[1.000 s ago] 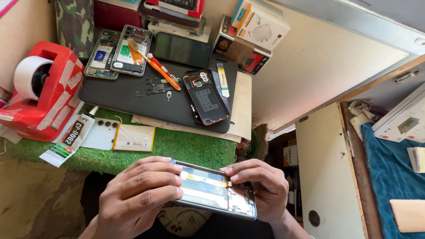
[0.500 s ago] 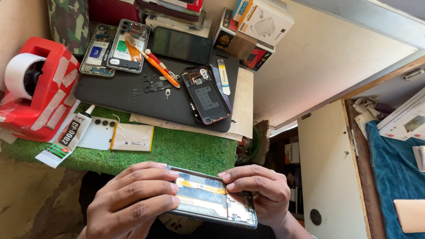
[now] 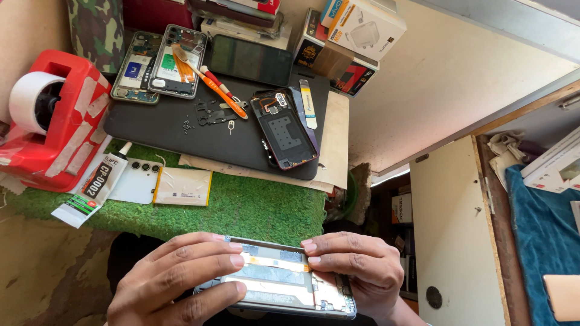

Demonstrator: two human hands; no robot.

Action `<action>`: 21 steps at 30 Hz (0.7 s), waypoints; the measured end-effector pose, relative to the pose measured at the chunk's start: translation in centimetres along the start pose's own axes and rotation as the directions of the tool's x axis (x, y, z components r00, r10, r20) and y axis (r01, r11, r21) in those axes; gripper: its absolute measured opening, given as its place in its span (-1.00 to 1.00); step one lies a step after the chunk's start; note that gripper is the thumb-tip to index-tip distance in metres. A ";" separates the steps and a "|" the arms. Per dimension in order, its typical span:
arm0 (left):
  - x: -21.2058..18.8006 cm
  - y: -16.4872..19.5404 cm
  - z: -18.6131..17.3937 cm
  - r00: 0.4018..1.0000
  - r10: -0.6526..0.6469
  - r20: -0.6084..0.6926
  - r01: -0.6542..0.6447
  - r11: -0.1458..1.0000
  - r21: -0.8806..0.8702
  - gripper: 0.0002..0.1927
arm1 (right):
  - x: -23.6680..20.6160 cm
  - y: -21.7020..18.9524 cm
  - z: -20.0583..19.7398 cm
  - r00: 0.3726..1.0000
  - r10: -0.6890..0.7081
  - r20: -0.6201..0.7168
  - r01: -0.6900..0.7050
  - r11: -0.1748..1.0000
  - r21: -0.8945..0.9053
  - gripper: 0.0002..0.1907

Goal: The person applies adhesive to the edges of a smartphone frame, then installs a battery and aligns the back cover. They use a small red-handled tool to adjust internal components and connectors before placing the back cover onto the phone.

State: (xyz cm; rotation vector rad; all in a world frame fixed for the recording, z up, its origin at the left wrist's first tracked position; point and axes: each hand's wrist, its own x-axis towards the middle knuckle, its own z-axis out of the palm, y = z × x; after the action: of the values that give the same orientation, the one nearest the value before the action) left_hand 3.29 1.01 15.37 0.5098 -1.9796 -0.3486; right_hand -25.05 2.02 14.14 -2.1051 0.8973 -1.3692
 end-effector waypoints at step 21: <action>-0.8 -0.3 -1.4 0.882 -0.426 0.202 0.463 0.703 -0.540 -0.59 | 0.8 2.0 -0.1 0.984 -0.129 0.120 0.112 0.984 0.136 -0.87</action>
State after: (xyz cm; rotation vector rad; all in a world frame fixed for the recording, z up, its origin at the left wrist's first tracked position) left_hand 4.90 1.17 15.20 0.5767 -1.6619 -1.2479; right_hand -25.43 0.07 13.25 -2.1502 0.6215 -1.2961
